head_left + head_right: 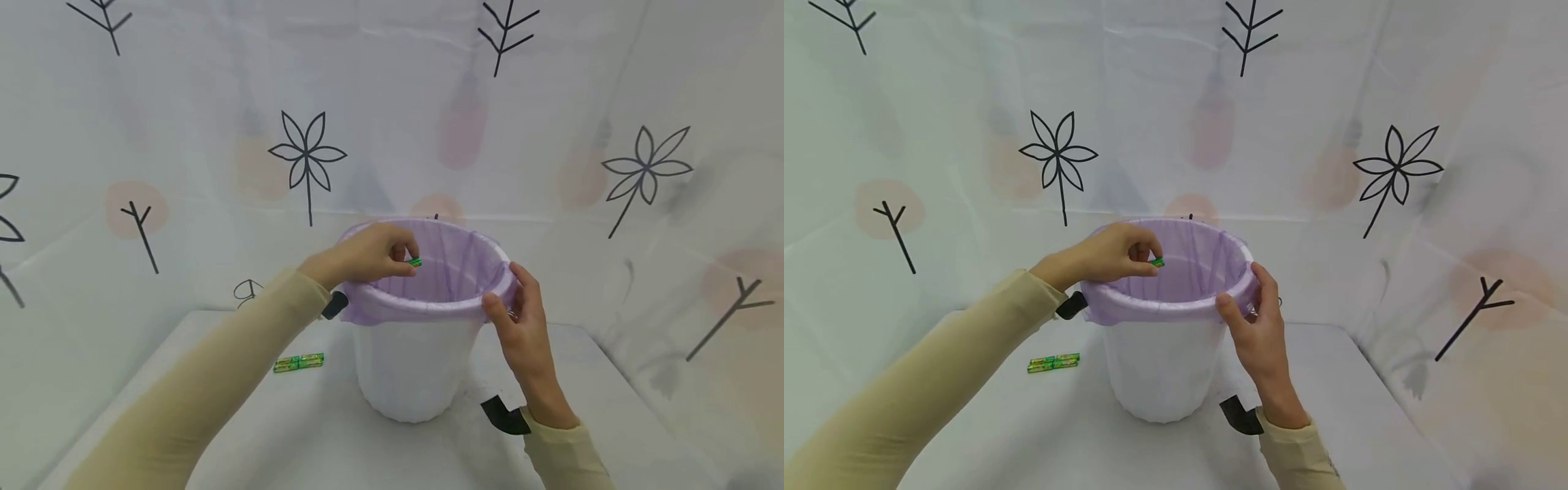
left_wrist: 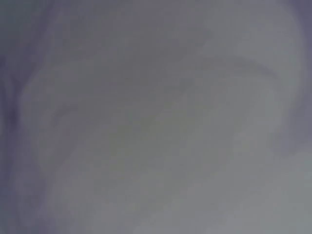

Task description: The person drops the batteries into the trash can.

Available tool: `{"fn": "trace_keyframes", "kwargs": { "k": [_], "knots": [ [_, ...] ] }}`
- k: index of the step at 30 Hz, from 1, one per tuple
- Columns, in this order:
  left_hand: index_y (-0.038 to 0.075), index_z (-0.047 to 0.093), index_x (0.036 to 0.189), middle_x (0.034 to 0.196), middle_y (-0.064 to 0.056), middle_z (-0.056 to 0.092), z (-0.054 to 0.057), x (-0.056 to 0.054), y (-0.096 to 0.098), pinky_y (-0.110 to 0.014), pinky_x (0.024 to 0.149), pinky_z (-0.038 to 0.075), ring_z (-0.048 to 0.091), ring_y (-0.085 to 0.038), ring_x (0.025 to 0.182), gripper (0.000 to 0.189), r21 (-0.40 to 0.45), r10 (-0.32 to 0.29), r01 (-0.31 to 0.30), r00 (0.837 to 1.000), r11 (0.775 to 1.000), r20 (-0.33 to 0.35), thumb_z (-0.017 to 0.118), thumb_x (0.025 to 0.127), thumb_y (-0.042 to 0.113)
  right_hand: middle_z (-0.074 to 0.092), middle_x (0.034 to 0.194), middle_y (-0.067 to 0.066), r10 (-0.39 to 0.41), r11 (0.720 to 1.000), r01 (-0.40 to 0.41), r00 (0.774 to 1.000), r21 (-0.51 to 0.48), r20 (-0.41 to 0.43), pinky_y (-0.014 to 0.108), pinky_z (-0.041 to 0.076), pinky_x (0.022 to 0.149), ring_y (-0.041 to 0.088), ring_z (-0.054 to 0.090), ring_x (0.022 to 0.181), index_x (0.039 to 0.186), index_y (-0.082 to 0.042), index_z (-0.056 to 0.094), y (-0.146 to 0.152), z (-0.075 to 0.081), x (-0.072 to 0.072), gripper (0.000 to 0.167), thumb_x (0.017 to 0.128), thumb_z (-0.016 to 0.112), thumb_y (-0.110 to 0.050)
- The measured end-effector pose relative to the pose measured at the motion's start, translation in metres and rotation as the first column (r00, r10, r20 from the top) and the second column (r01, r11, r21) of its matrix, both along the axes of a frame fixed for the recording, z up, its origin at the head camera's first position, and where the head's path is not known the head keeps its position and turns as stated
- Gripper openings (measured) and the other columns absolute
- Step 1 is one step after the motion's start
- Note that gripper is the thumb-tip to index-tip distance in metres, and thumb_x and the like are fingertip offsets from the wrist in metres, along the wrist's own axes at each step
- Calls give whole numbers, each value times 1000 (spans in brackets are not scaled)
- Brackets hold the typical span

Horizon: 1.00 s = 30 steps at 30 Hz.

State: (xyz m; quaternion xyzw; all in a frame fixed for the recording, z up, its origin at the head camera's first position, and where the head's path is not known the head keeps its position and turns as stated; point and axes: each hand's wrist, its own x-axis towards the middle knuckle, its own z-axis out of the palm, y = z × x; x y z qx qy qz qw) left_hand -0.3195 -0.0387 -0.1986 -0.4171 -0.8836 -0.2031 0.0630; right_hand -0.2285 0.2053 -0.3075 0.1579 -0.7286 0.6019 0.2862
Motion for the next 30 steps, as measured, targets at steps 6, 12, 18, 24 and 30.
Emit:
{"fn": "trace_keyframes", "kwargs": {
  "k": [6,12,18,24,30],
  "knots": [
    [17,67,99,79,1,59,-2,-4,5,-27,73,44,53,-13,76,18,-17,8,-8,1000,1000,-19,73,85,26,44,135,15,-3,1000,3,1000,-2,-9,17,47,83,24,49,109,147,-19,29,1,0,-1,62,93,57,-11],
    [18,67,99,80,1,60,-3,-6,6,-27,72,44,54,-13,77,17,-34,25,-26,1000,999,-13,72,86,27,43,137,14,1,1000,-1,1000,1,-5,17,47,84,24,48,111,147,-19,29,0,0,-1,62,93,57,-12],
    [17,67,99,81,1,60,-2,-4,5,-27,71,44,54,-14,77,17,-34,35,-35,999,999,-7,72,86,27,43,136,14,9,1000,-9,1000,1,-1,17,47,83,25,49,110,148,-19,28,-1,1,-1,62,93,57,-13],
    [14,66,103,82,0,60,-1,-3,5,-28,72,45,55,-14,78,23,-37,36,-36,999,999,-2,72,86,28,43,136,14,10,1000,-10,1000,1,2,17,48,83,25,49,110,148,-19,28,-1,2,-1,62,93,56,-13],
    [13,65,104,82,0,60,-1,-4,5,-28,73,45,54,-14,78,24,-45,36,-37,999,998,-16,71,87,27,42,137,14,14,1000,-14,1000,-1,8,17,47,84,25,48,111,148,-19,27,-1,2,-1,62,94,57,-13]
  ]
}}
